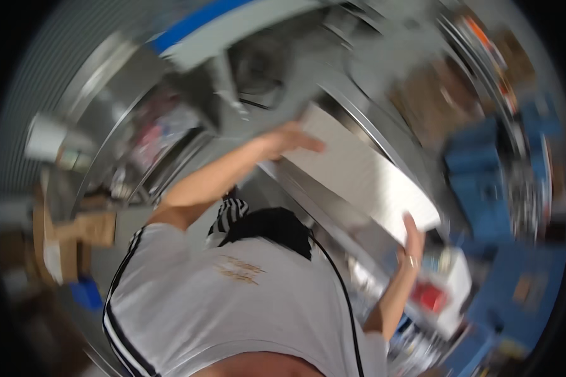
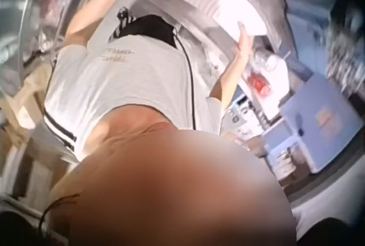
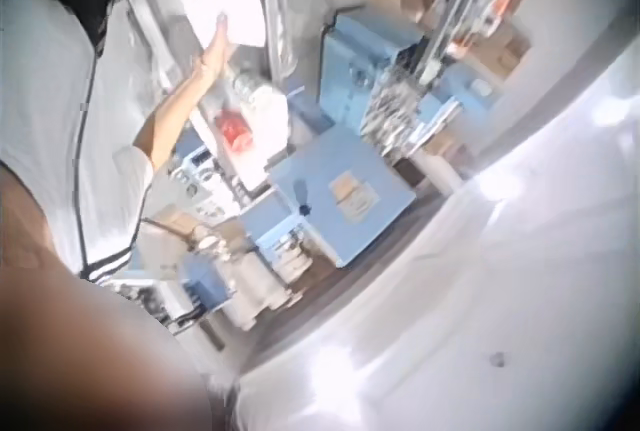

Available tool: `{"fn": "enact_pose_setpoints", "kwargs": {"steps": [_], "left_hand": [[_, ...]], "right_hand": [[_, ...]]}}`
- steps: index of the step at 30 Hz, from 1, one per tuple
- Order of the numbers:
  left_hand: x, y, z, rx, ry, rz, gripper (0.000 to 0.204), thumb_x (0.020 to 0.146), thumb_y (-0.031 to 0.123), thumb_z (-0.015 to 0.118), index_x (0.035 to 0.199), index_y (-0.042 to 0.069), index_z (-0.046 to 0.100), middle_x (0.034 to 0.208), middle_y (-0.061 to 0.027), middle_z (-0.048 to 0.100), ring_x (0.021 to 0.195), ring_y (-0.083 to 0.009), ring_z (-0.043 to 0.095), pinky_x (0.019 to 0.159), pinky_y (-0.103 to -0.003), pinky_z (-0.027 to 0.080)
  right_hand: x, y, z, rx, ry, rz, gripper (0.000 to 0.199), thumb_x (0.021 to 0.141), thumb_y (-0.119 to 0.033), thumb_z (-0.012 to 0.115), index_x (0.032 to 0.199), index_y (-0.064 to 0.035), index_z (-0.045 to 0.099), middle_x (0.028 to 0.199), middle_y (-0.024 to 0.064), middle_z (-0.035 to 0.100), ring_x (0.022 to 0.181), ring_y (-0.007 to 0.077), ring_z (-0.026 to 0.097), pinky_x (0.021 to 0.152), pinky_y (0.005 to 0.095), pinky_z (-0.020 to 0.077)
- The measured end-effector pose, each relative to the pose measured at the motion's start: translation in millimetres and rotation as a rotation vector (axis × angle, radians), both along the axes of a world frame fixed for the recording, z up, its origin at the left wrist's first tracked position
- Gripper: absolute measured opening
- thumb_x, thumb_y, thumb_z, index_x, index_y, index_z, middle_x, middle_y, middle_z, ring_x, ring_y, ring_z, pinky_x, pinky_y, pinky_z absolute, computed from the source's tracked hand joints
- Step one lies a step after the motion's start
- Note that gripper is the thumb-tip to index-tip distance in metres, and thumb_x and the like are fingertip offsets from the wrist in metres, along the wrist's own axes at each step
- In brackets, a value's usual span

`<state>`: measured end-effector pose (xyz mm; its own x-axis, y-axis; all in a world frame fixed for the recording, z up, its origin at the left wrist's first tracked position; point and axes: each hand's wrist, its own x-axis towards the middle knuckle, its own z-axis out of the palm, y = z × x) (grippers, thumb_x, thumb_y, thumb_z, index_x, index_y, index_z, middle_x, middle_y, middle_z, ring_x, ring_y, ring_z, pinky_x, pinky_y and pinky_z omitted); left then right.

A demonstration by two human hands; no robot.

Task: Gathering stacks of paper products from a machine and wrapping them for distribution.

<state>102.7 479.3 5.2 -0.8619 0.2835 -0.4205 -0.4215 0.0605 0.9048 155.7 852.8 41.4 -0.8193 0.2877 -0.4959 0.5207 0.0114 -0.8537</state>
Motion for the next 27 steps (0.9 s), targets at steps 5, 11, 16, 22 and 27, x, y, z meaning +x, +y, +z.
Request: {"fn": "enact_pose_setpoints", "kwargs": {"steps": [5, 11, 16, 22, 27], "left_hand": [[4.8, -90.2, 28.3, 0.253, 0.355, 0.226, 0.095, 0.068, 0.02, 0.081, 0.142, 0.001, 0.024, 0.126, -0.0123, 0.05, 0.115, -0.0212, 0.048, 0.1, -0.032, 0.037], [71.0, -262.2, 33.3, 0.124, 0.332, 0.606, 0.086, 0.07, 0.013, 0.079, 0.14, 0.005, 0.029, 0.115, -0.0085, 0.059, 0.102, -0.0167, 0.058, 0.093, -0.031, 0.043], [135.5, -394.9, 42.8, -0.06, 0.31, 0.85, 0.096, 0.071, 0.02, 0.077, 0.144, 0.002, 0.018, 0.134, -0.0165, 0.044, 0.125, -0.0247, 0.041, 0.105, -0.035, 0.03], [215.0, -515.0, 26.1, -0.03, 0.107, 1.103, 0.095, 0.07, 0.035, 0.077, 0.142, 0.003, 0.025, 0.141, -0.0174, 0.036, 0.132, -0.0284, 0.03, 0.109, -0.04, 0.021], [258.2, -582.3, -14.9, 0.241, -0.078, 1.234, 0.072, 0.081, 0.05, 0.062, 0.133, 0.003, 0.045, 0.138, -0.0126, 0.044, 0.129, -0.0217, 0.039, 0.107, -0.034, 0.029]], "right_hand": [[-33.5, -91.1, 21.5, -0.128, 0.437, 0.377, 0.062, 0.085, -0.018, 0.059, 0.137, 0.0023, 0.033, 0.133, 0.0163, 0.045, 0.118, 0.0264, 0.049, 0.099, 0.0382, 0.0393], [-103.8, -270.9, 14.8, -0.241, 0.489, 0.626, 0.063, 0.081, -0.011, 0.065, 0.135, 0.0043, 0.035, 0.131, 0.0141, 0.047, 0.117, 0.026, 0.048, 0.099, 0.0366, 0.0382], [-136.8, -454.4, 1.9, -0.263, 0.358, 0.838, 0.065, 0.079, -0.015, 0.069, 0.133, 0.0032, 0.039, 0.13, 0.0127, 0.049, 0.118, 0.0247, 0.047, 0.1, 0.0351, 0.0366], [-154.9, -670.0, -15.1, -0.385, 0.131, 1.282, 0.056, 0.08, -0.018, 0.068, 0.129, -0.0033, 0.047, 0.123, 0.0067, 0.053, 0.113, 0.0193, 0.05, 0.097, 0.0329, 0.0378], [-191.0, -828.3, -57.1, -0.198, 0.044, 1.622, 0.057, 0.086, -0.043, 0.063, 0.125, -0.0044, 0.051, 0.117, 0.0032, 0.055, 0.107, 0.0153, 0.052, 0.093, 0.0301, 0.0397]]}}
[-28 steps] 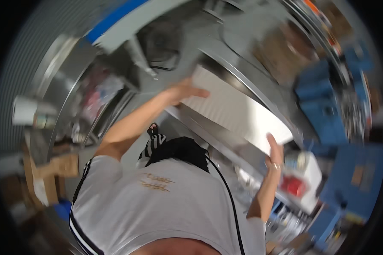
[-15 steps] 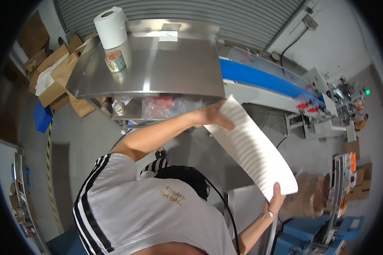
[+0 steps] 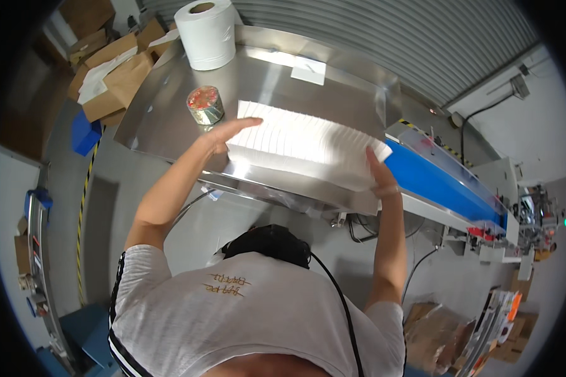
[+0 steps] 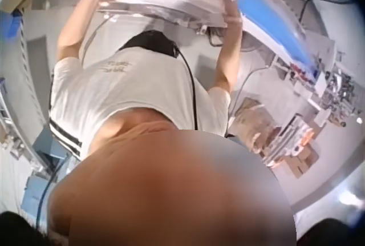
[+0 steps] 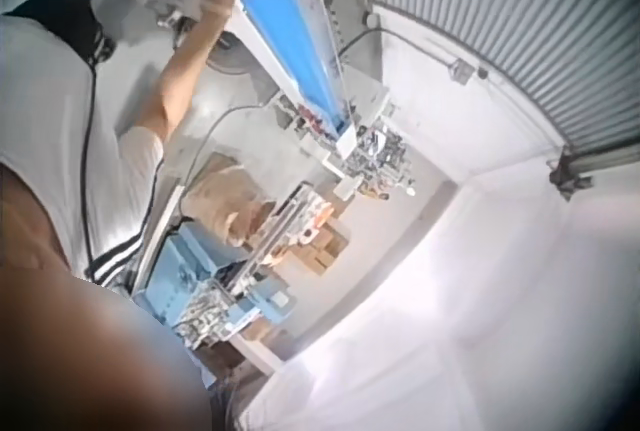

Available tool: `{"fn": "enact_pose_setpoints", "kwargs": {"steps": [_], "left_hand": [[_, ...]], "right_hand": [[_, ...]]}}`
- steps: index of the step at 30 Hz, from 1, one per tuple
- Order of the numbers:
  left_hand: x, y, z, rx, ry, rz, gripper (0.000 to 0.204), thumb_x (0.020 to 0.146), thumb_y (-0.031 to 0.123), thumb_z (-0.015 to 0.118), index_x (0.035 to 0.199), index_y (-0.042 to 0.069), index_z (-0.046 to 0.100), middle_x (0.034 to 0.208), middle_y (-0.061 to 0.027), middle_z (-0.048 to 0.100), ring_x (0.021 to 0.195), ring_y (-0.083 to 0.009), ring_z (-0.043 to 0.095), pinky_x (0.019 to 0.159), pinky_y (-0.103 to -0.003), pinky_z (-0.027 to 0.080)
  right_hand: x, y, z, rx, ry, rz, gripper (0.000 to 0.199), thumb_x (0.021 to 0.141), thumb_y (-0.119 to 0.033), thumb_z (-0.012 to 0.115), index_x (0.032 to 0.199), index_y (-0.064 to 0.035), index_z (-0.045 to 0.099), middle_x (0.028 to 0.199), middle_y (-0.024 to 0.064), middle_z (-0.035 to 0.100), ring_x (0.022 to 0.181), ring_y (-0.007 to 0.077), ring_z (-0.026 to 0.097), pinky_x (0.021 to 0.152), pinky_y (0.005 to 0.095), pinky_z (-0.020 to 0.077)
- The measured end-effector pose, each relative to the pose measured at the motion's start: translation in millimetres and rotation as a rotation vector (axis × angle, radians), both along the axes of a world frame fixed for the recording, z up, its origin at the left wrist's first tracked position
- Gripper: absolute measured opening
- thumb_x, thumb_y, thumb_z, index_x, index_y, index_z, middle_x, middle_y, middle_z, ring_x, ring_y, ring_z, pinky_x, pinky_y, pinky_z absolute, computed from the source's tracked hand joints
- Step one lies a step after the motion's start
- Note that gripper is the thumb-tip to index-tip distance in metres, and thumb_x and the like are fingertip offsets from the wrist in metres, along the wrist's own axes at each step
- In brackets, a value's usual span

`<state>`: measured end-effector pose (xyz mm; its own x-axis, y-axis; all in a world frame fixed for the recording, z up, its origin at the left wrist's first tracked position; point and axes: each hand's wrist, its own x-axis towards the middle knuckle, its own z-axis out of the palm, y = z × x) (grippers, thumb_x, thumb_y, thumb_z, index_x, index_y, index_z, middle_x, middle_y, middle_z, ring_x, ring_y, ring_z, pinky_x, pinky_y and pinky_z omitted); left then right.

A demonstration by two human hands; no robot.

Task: Gathering stacks of paper products from a machine and wrapping them for distribution.

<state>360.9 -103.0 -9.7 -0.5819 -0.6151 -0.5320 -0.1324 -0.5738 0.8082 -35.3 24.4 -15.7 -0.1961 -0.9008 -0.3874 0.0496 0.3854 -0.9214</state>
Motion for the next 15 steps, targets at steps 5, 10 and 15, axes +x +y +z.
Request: {"fn": "enact_pose_setpoints", "kwargs": {"steps": [5, 10, 15], "left_hand": [[-1.0, 3.1, 24.0, -0.052, -0.12, 0.042, 0.073, 0.082, 0.052, 0.06, 0.133, 0.001, 0.045, 0.135, -0.0116, 0.048, 0.124, -0.0188, 0.044, 0.103, -0.03, 0.034], [-15.8, 12.0, 21.8, -0.557, -1.141, 0.065, 0.092, 0.075, 0.073, 0.05, 0.136, 0.004, 0.041, 0.136, -0.0172, 0.045, 0.125, -0.0319, 0.043, 0.105, -0.036, 0.033], [-48.5, 63.8, 27.9, -0.464, -0.659, 0.159, 0.079, 0.086, 0.066, 0.043, 0.134, 0.004, 0.044, 0.128, -0.0142, 0.053, 0.115, -0.0258, 0.053, 0.096, -0.036, 0.042]], "right_hand": [[-27.4, -110.4, -13.8, 0.068, -0.063, 0.201, 0.073, 0.082, -0.058, 0.059, 0.128, -0.0027, 0.052, 0.12, 0.008, 0.057, 0.111, 0.0179, 0.051, 0.096, 0.0306, 0.0378], [-31.1, -142.8, 27.5, -0.034, 0.432, 0.405, 0.068, 0.082, -0.053, 0.061, 0.12, 0.0023, 0.057, 0.12, 0.0137, 0.059, 0.103, 0.0219, 0.059, 0.089, 0.0326, 0.0438], [-29.1, -181.8, 32.7, -0.12, 0.847, 0.531, 0.071, 0.076, -0.059, 0.062, 0.117, -0.0006, 0.06, 0.112, 0.017, 0.063, 0.107, 0.0304, 0.059, 0.089, 0.0338, 0.0444]]}}
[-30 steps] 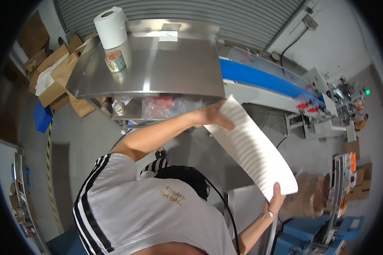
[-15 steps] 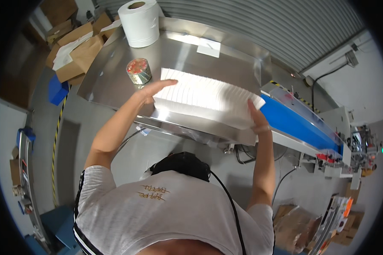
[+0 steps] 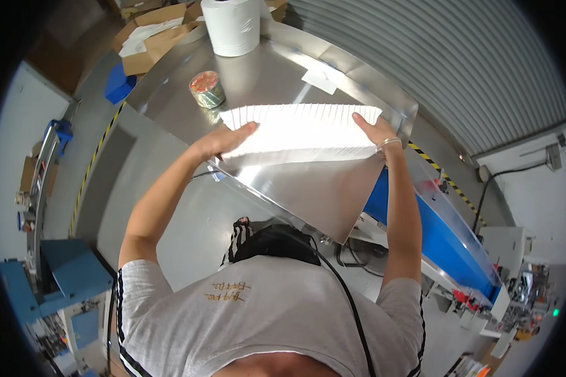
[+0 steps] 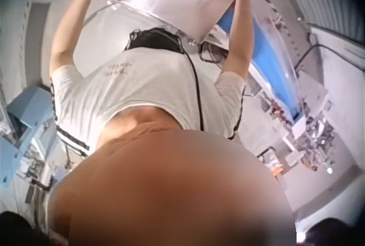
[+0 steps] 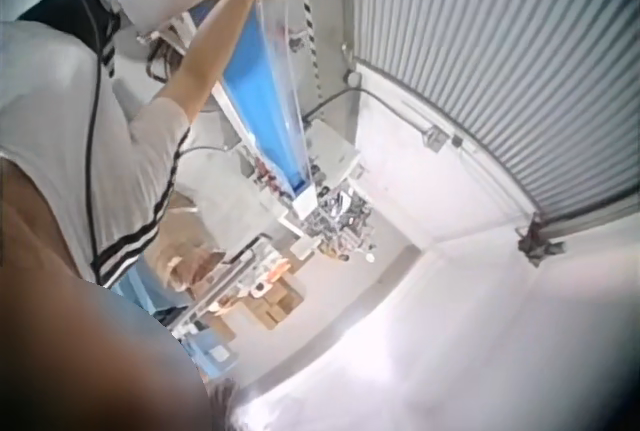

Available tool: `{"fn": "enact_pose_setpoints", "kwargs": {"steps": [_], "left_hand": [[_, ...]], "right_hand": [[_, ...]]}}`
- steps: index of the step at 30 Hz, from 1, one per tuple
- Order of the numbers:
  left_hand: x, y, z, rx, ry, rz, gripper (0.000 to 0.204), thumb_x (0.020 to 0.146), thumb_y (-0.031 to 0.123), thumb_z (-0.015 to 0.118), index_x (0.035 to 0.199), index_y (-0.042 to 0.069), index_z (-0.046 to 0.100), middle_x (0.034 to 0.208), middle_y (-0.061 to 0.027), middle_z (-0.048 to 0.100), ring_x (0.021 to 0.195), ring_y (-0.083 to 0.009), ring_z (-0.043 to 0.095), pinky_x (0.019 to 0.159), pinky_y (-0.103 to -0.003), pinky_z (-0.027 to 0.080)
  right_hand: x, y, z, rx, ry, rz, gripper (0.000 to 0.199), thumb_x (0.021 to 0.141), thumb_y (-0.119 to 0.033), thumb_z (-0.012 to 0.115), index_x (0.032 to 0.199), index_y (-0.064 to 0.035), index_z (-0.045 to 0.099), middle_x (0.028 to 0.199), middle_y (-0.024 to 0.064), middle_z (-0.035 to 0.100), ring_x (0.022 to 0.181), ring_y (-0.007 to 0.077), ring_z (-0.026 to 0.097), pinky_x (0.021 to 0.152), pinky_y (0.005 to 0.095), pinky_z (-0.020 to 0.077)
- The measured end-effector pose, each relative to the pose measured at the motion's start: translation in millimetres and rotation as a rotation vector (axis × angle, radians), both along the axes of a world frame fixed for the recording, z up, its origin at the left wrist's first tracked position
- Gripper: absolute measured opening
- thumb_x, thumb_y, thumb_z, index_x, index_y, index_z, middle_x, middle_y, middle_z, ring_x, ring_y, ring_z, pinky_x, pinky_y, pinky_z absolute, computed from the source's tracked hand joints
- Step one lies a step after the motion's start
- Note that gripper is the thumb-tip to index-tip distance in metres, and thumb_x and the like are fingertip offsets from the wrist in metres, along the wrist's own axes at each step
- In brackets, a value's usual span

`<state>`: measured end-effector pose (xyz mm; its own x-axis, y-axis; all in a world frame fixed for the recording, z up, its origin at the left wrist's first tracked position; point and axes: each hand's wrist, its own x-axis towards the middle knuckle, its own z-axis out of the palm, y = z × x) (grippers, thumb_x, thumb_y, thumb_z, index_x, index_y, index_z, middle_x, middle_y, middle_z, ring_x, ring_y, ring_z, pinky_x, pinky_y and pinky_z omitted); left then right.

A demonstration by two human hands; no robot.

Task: Gathering stacks of paper products from a machine and wrapping them for distribution.

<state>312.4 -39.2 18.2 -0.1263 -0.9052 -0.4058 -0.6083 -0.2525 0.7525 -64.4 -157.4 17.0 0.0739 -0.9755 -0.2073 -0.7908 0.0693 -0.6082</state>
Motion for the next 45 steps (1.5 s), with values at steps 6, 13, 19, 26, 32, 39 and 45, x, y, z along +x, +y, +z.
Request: {"fn": "enact_pose_setpoints", "kwargs": {"steps": [6, 13, 19, 26, 32, 39, 45], "left_hand": [[-85.6, 89.7, 8.8, 0.367, 0.552, 0.3, 0.068, 0.08, 0.057, 0.061, 0.112, -0.003, 0.059, 0.096, -0.0155, 0.065, 0.079, -0.0169, 0.064, 0.07, -0.025, 0.055], [-182.1, 165.7, 6.9, 0.302, 1.252, 0.751, 0.04, 0.09, 0.022, 0.058, 0.116, -0.007, 0.053, 0.109, -0.013, 0.06, 0.095, -0.0178, 0.059, 0.083, -0.03, 0.049], [-219.8, 179.7, -7.9, 0.22, 1.606, 0.86, 0.041, 0.091, 0.028, 0.057, 0.123, 0.003, 0.049, 0.122, -0.0063, 0.054, 0.112, -0.0184, 0.051, 0.094, -0.033, 0.041], [-250.7, 182.8, -13.7, 0.227, 1.842, 0.89, 0.037, 0.09, 0.034, 0.058, 0.121, 0.014, 0.05, 0.127, -0.0009, 0.049, 0.122, -0.0182, 0.042, 0.097, -0.034, 0.035], [-259.4, 182.9, -16.6, 0.253, 1.844, 0.848, 0.039, 0.09, 0.034, 0.059, 0.123, 0.015, 0.048, 0.131, 0.0007, 0.044, 0.12, -0.0179, 0.044, 0.096, -0.035, 0.038], [-248.9, 155.3, -14.1, 0.247, 1.906, 0.806, 0.028, 0.092, 0.033, 0.055, 0.112, 0.013, 0.052, 0.124, -0.0009, 0.05, 0.114, -0.0227, 0.05, 0.092, -0.038, 0.043], [-242.8, 140.3, -9.1, 0.301, 1.83, 0.76, 0.038, 0.091, 0.036, 0.055, 0.118, 0.009, 0.049, 0.125, -0.0086, 0.051, 0.113, -0.0284, 0.054, 0.086, -0.037, 0.048]], "right_hand": [[5.4, -105.1, -40.2, -0.024, -0.08, 0.278, 0.09, 0.068, -0.069, 0.06, 0.119, 0.0052, 0.055, 0.116, 0.0222, 0.06, 0.112, 0.0307, 0.057, 0.095, 0.0336, 0.0419], [173.8, -59.9, 31.3, -0.211, 0.382, 0.643, 0.106, 0.063, -0.082, 0.052, 0.124, 0.0053, 0.049, 0.112, 0.0251, 0.06, 0.107, 0.0339, 0.058, 0.093, 0.0367, 0.0436], [258.8, -34.8, 34.8, -0.322, 0.338, 1.02, 0.095, 0.068, -0.075, 0.055, 0.127, -0.0009, 0.047, 0.109, 0.0258, 0.061, 0.106, 0.0381, 0.057, 0.093, 0.0406, 0.0418], [285.3, -19.6, 34.1, -0.42, 0.316, 1.28, 0.078, 0.073, -0.068, 0.057, 0.128, -0.0125, 0.049, 0.112, 0.0187, 0.06, 0.107, 0.0359, 0.055, 0.095, 0.0409, 0.0407], [233.9, -12.6, 21.8, -0.787, -0.103, 1.098, 0.062, 0.083, -0.051, 0.056, 0.13, -0.0107, 0.048, 0.131, 0.0155, 0.049, 0.123, 0.0313, 0.04, 0.103, 0.0414, 0.0295], [63.6, 36.8, 51.4, -0.419, -0.529, 0.583, 0.041, 0.089, -0.02, 0.06, 0.126, -0.0057, 0.049, 0.097, 0.0102, 0.067, 0.082, 0.0191, 0.063, 0.076, 0.0282, 0.0479], [-61.4, 116.5, -12.8, -0.161, -0.328, 0.355, 0.051, 0.084, -0.011, 0.064, 0.13, -0.0061, 0.045, 0.111, 0.012, 0.062, 0.095, 0.0194, 0.061, 0.08, 0.0295, 0.048]]}}
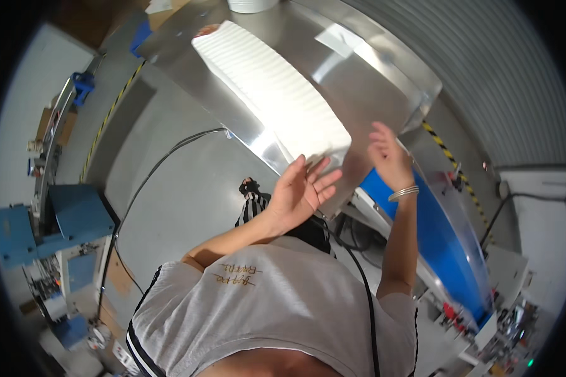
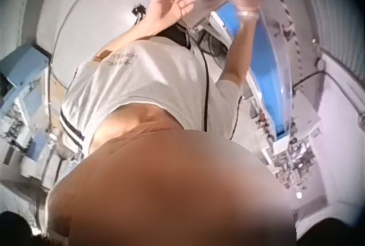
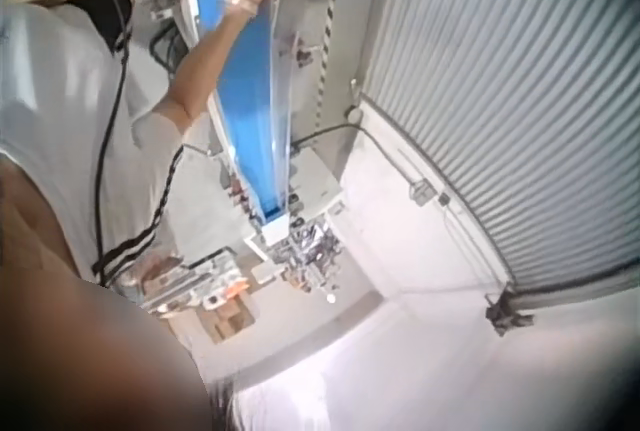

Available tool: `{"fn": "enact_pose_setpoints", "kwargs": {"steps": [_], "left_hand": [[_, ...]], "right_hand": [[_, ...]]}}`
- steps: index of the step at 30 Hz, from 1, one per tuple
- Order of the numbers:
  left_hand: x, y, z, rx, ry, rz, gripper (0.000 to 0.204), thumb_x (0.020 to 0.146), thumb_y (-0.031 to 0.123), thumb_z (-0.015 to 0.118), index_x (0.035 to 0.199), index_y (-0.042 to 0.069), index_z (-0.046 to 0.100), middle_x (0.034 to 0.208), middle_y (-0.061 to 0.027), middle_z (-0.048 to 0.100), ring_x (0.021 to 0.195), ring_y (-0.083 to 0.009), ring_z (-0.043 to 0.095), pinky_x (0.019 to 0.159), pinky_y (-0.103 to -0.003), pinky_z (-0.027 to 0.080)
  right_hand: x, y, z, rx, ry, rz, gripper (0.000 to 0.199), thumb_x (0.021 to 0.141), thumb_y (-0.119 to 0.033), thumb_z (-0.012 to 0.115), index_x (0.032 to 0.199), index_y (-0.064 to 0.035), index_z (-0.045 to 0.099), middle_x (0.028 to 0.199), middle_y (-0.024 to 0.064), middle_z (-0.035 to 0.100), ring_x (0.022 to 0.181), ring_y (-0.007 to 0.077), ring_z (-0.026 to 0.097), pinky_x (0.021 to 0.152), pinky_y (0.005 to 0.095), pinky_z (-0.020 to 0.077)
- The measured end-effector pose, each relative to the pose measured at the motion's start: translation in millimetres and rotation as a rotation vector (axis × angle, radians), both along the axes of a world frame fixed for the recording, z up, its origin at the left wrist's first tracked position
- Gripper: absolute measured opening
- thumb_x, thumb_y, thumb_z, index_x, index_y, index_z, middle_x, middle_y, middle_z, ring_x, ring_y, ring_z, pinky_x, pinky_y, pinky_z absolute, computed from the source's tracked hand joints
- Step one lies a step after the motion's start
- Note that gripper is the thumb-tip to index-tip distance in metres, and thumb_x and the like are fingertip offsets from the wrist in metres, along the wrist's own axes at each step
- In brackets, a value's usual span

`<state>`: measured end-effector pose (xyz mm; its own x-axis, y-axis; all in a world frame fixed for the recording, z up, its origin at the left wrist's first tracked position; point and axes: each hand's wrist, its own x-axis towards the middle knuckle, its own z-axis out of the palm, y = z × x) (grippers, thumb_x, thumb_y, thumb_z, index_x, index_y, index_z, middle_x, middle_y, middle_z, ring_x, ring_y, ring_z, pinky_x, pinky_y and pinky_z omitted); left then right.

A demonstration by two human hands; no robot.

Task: Gathering stacks of paper products from a machine and wrapping them for distribution.

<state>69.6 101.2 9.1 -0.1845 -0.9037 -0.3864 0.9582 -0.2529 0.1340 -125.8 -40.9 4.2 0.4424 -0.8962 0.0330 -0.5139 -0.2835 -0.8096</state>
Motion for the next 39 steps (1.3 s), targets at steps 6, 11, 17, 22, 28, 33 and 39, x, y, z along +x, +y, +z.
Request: {"fn": "enact_pose_setpoints", "kwargs": {"steps": [6, 11, 17, 22, 28, 33, 39], "left_hand": [[-3.6, 23.1, 13.1, -0.33, -0.904, -0.591, 0.031, 0.088, 0.014, 0.06, 0.116, 0.003, 0.054, 0.083, -0.005, 0.064, 0.07, -0.0142, 0.061, 0.062, -0.024, 0.048], [-4.2, -3.0, 30.0, -0.889, -2.382, 0.073, 0.06, 0.069, 0.008, 0.07, 0.125, 0.002, 0.05, 0.134, -0.0195, 0.04, 0.123, -0.0412, 0.037, 0.099, -0.05, 0.031], [14.6, -31.7, 2.8, -0.933, -2.431, 0.118, 0.049, 0.072, 0.001, 0.066, 0.119, 0.004, 0.055, 0.13, -0.0203, 0.045, 0.122, -0.0411, 0.04, 0.096, -0.048, 0.034], [12.8, -32.4, 2.4, -0.949, -2.425, 0.147, 0.042, 0.074, 0.0, 0.066, 0.114, 0.007, 0.06, 0.128, -0.0152, 0.049, 0.12, -0.0376, 0.043, 0.094, -0.045, 0.037], [14.8, -35.9, 0.1, -0.941, -2.397, 0.163, 0.038, 0.074, -0.001, 0.064, 0.111, 0.007, 0.063, 0.126, -0.0127, 0.05, 0.119, -0.0356, 0.044, 0.093, -0.045, 0.036], [16.2, -37.8, -4.9, -0.99, -2.397, 0.182, 0.038, 0.072, -0.002, 0.062, 0.109, 0.006, 0.063, 0.127, -0.0137, 0.049, 0.119, -0.0364, 0.043, 0.093, -0.046, 0.035], [17.8, -37.4, -7.5, -1.027, -2.406, 0.205, 0.038, 0.07, -0.001, 0.063, 0.107, 0.008, 0.065, 0.128, -0.0129, 0.048, 0.12, -0.0364, 0.042, 0.094, -0.047, 0.034]], "right_hand": [[16.3, 61.1, -47.5, 0.182, -0.117, -0.065, 0.062, 0.074, -0.021, 0.074, 0.127, -0.0031, 0.047, 0.118, 0.015, 0.058, 0.1, 0.0238, 0.06, 0.078, 0.0316, 0.05], [35.2, 65.8, -49.5, -0.018, -0.23, -0.259, 0.037, 0.077, -0.014, 0.069, 0.112, -0.0062, 0.057, 0.094, 0.0108, 0.067, 0.072, 0.0213, 0.065, 0.067, 0.0313, 0.0514], [37.1, 65.5, -44.2, 0.035, -0.233, -0.273, 0.044, 0.079, -0.008, 0.067, 0.121, -0.0047, 0.054, 0.098, 0.0097, 0.067, 0.084, 0.0152, 0.065, 0.072, 0.0267, 0.0524], [29.1, 63.1, -45.0, -0.047, -0.273, -0.311, 0.046, 0.075, -0.008, 0.071, 0.119, -0.0068, 0.057, 0.103, 0.0081, 0.064, 0.074, 0.0137, 0.06, 0.067, 0.0257, 0.051], [22.3, 61.5, -38.7, 0.012, -0.328, -0.295, 0.046, 0.073, -0.007, 0.073, 0.116, -0.0087, 0.059, 0.101, 0.0064, 0.062, 0.068, 0.0117, 0.057, 0.062, 0.0247, 0.0495], [17.3, 61.1, -41.5, 0.05, -0.363, -0.274, 0.049, 0.072, -0.006, 0.074, 0.118, -0.0081, 0.057, 0.103, 0.0071, 0.062, 0.069, 0.0108, 0.059, 0.062, 0.0242, 0.0496], [14.6, 60.5, -44.5, 0.087, -0.396, -0.247, 0.051, 0.072, -0.006, 0.075, 0.118, -0.0076, 0.055, 0.104, 0.007, 0.061, 0.07, 0.0106, 0.06, 0.063, 0.0239, 0.05]]}}
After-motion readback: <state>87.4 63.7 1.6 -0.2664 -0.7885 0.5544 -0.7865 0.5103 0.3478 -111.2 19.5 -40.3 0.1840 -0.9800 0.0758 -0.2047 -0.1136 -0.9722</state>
